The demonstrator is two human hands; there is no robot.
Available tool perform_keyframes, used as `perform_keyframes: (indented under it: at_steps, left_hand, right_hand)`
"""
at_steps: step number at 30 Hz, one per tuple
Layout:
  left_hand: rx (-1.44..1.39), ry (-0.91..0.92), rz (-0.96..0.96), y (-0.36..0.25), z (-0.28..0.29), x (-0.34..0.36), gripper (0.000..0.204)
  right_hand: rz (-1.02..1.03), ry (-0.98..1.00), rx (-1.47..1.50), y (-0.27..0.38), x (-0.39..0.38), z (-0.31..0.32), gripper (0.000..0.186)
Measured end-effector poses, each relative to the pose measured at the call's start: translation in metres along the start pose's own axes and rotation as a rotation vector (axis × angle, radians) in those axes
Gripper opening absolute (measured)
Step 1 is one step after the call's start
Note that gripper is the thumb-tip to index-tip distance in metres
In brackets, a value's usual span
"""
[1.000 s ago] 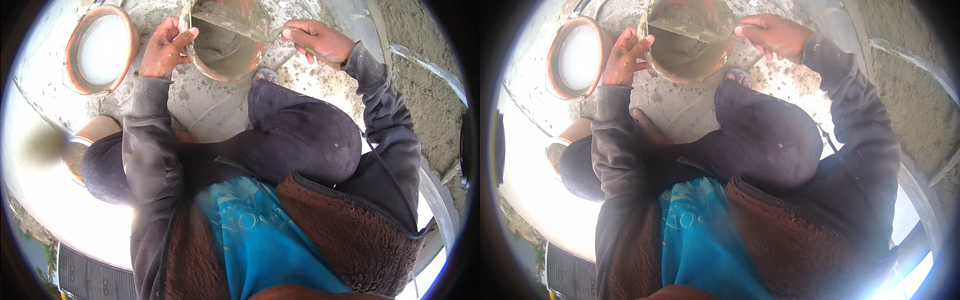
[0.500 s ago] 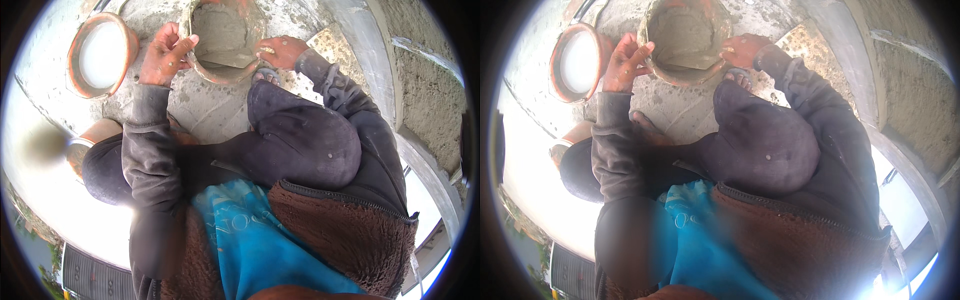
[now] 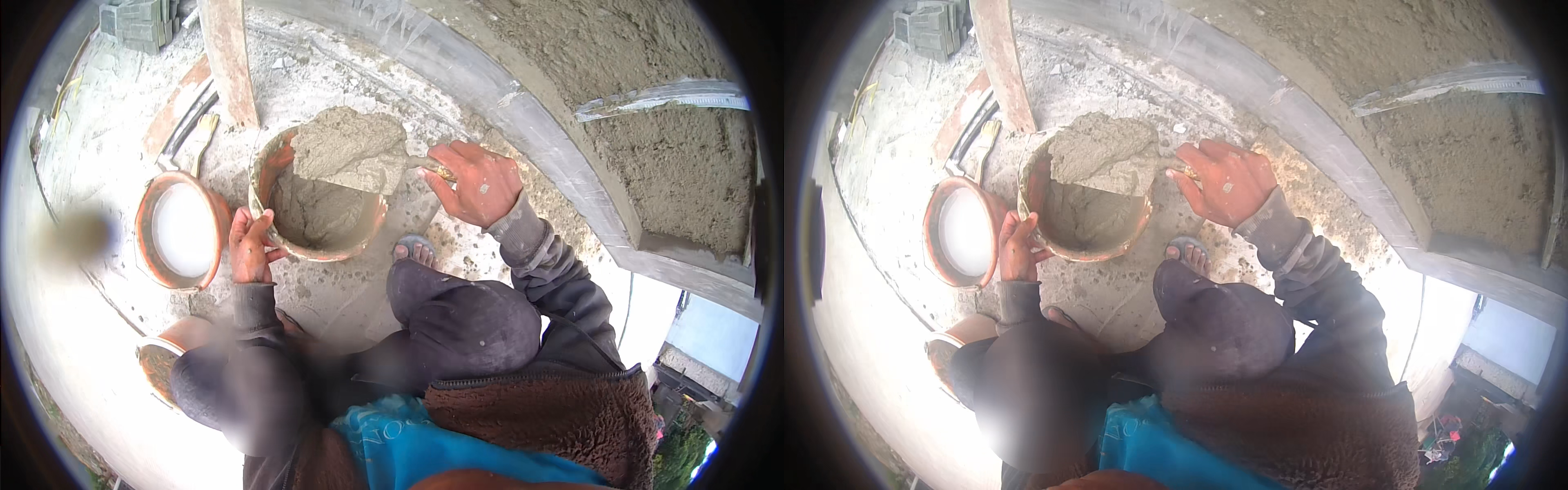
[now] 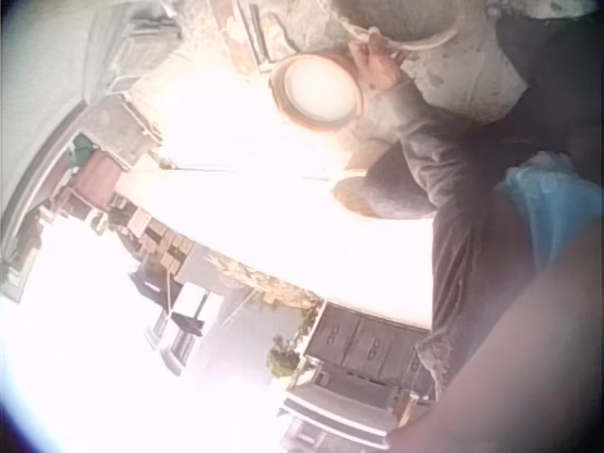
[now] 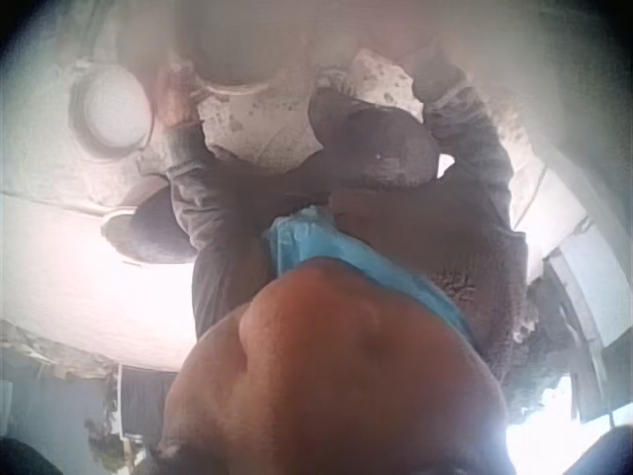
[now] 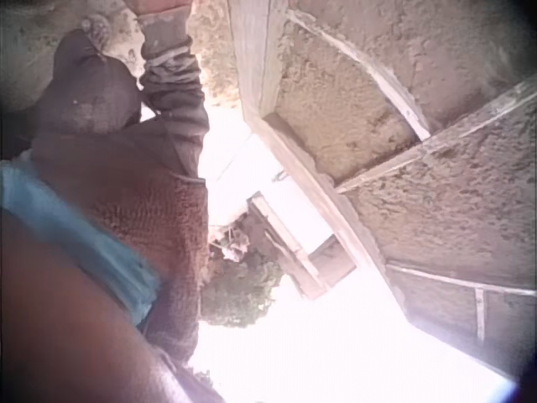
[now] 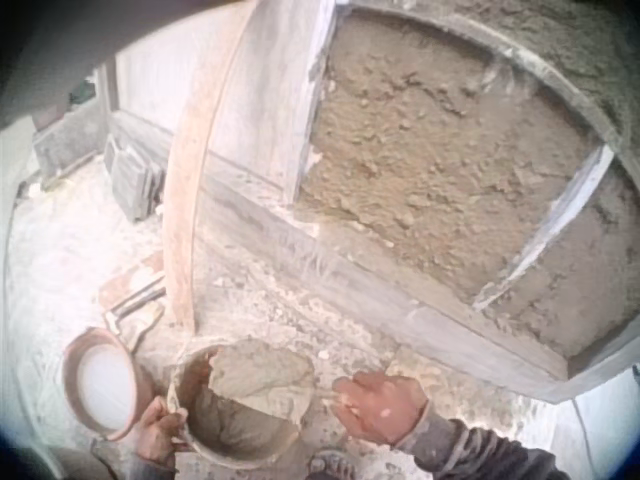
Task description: The person scoops cement from a bucket with a trowel and applies it to a curved concrete surface, smoothing it with a straightedge and trowel. The person repeatedly transfers cement from one bucket to another and continues spreading it along the surface.
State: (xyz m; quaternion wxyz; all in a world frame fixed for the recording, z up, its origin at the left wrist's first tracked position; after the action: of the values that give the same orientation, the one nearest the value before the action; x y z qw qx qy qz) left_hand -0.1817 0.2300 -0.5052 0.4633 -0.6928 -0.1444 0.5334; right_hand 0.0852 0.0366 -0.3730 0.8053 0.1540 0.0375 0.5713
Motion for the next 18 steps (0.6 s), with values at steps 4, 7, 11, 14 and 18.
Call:
perform_keyframes:
  at_steps: [4,7,11,14,18]
  left_hand:
    - [0.038,-0.004,-0.015,0.003,0.004,0.001,0.019]
    - [0.038,0.012,-0.022,-0.003,0.005,0.000,0.018]
    - [0.063,-0.019,-0.043,-0.005,0.002,0.000,0.017]
    - [0.065,0.047,-0.008,0.002,-0.003,0.014,0.018]
    - [0.161,0.004,0.009,-0.008,-0.005,-0.006,0.015]
  right_hand:
    - [-0.068,0.204,0.285,-0.021,0.045,0.091,0.032]
    - [-0.139,0.409,0.656,-0.083,0.091,0.114,0.037]
    - [-0.394,0.374,0.763,-0.188,0.169,0.097,0.031]
    - [-0.504,-0.159,0.683,-0.189,0.172,0.193,0.030]
    - [-0.248,0.087,0.366,-0.117,0.127,0.204,0.046]
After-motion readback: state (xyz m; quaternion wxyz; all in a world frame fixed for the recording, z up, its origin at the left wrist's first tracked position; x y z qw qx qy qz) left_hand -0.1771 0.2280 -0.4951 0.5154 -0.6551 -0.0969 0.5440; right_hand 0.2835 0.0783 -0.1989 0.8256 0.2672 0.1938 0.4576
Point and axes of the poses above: each hand's wrist, its own x-axis towards the middle knuckle, its own z-axis out of the back of the hand, y = z × x, the point moved 6 cm from there along x, towards the middle knuckle, and after that the axes turned 6 degrees about x, right-handed, at the moved point
